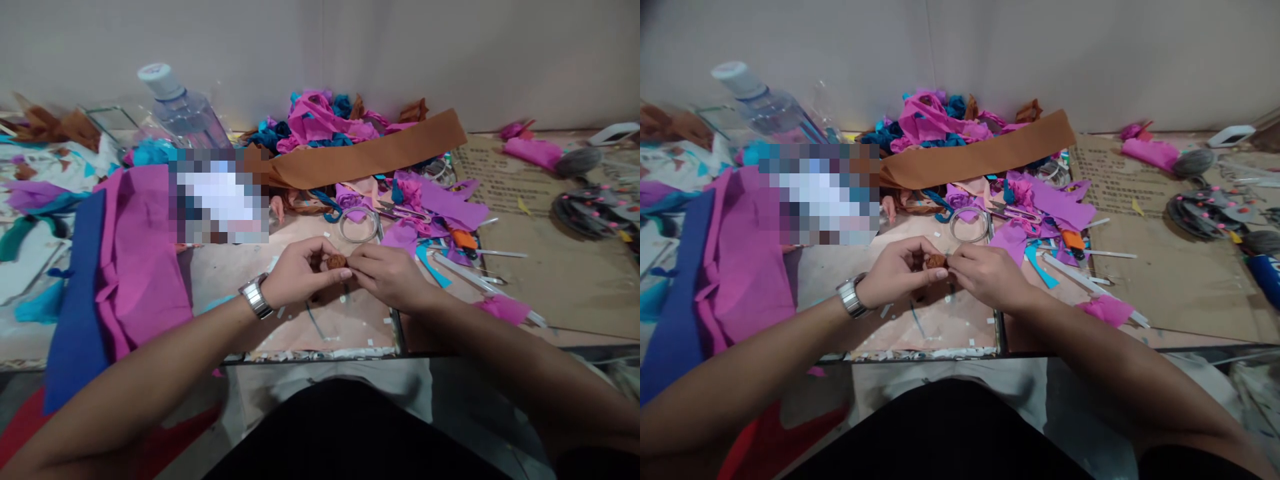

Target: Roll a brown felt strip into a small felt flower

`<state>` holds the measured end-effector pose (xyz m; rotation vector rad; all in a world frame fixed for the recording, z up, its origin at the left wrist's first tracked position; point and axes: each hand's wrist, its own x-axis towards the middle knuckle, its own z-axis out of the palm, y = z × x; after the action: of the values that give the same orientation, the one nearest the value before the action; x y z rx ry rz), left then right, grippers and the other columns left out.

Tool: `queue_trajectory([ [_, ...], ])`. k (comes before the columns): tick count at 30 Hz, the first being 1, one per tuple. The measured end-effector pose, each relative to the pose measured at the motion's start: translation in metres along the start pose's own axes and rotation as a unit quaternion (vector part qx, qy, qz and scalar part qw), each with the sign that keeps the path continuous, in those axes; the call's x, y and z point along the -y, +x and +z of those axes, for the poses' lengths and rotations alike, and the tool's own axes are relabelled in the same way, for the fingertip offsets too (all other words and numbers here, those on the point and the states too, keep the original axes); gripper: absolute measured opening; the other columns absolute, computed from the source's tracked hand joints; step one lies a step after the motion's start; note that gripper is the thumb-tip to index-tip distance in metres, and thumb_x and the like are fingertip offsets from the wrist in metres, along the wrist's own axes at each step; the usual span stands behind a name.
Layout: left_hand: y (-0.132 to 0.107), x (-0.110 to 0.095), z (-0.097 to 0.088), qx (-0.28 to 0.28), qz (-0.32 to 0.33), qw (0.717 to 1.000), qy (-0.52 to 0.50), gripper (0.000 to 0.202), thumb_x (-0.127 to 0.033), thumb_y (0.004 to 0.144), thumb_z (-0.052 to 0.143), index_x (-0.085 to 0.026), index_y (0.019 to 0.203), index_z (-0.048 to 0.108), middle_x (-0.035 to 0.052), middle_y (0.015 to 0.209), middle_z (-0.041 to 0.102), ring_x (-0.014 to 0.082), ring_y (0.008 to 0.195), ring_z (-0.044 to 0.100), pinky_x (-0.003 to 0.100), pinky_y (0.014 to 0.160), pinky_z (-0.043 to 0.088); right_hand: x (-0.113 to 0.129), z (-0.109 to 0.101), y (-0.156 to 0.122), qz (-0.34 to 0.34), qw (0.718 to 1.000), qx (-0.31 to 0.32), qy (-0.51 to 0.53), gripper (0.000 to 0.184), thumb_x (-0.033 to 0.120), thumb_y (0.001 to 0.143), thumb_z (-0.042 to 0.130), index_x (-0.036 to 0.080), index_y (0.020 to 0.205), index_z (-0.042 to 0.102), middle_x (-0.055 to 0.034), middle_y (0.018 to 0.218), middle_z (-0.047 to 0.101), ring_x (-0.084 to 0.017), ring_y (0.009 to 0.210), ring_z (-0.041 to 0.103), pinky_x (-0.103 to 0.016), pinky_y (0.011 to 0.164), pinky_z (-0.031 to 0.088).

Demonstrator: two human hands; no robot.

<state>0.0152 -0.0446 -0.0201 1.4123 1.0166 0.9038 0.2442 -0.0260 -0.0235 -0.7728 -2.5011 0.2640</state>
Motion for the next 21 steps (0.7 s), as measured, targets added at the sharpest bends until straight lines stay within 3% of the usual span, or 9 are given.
queue_trajectory([
  [7,-0.001,-0.005,0.004,0.0,-0.074,0.997,-0.023,0.045,-0.053,0.083,0.083,-0.019,0.083,0.053,-0.0022,0.058,0.064,0.0124,0.047,0.062,0.018,0.043,0.041,0.003,0.001,0.0,-0.027,0.989,0.035,-0.144,0.02,0.014,0.105,0.05,0.015,0.107,0.07,-0.0083,0.098,0.073,-0.02,0.08,0.062,-0.033,0.068,0.042],
  [14,-0.002,-0.01,0.002,0.02,-0.104,0.994,-0.01,0.053,-0.065,0.087,0.075,-0.02,0.078,0.049,-0.0006,0.056,0.066,0.0131,0.045,0.064,0.017,0.04,0.042,0.005,0.002,0.001,-0.053,0.984,0.017,-0.171,0.02,0.013,0.105,0.049,0.015,0.097,0.068,-0.0083,0.092,0.07,-0.02,0.075,0.057,-0.034,0.066,0.037],
  [17,-0.001,-0.011,0.001,0.05,-0.13,0.989,-0.052,0.056,-0.071,0.09,0.067,-0.019,0.076,0.051,0.0006,0.054,0.065,0.0139,0.044,0.064,0.018,0.04,0.043,0.008,0.003,0.003,-0.022,0.994,0.022,-0.107,0.021,0.014,0.105,0.048,0.015,0.095,0.068,-0.0079,0.09,0.068,-0.02,0.076,0.057,-0.033,0.066,0.038],
  [19,0.0,-0.012,0.001,0.052,-0.146,0.981,-0.117,0.057,-0.073,0.095,0.055,-0.018,0.079,0.054,0.0021,0.055,0.066,0.0153,0.045,0.065,0.021,0.043,0.048,0.01,0.004,0.005,0.036,0.999,0.025,0.011,0.022,0.017,0.106,0.049,0.016,0.093,0.067,-0.007,0.089,0.067,-0.019,0.08,0.059,-0.031,0.07,0.042],
  [21,0.002,-0.011,0.0,0.039,-0.148,0.974,-0.167,0.049,-0.066,0.097,0.051,-0.018,0.085,0.055,0.0026,0.058,0.067,0.0162,0.048,0.067,0.024,0.047,0.052,0.012,0.003,0.009,0.106,0.981,0.028,0.161,0.026,0.024,0.108,0.051,0.016,0.089,0.066,-0.0055,0.087,0.066,-0.017,0.082,0.06,-0.03,0.076,0.045],
])
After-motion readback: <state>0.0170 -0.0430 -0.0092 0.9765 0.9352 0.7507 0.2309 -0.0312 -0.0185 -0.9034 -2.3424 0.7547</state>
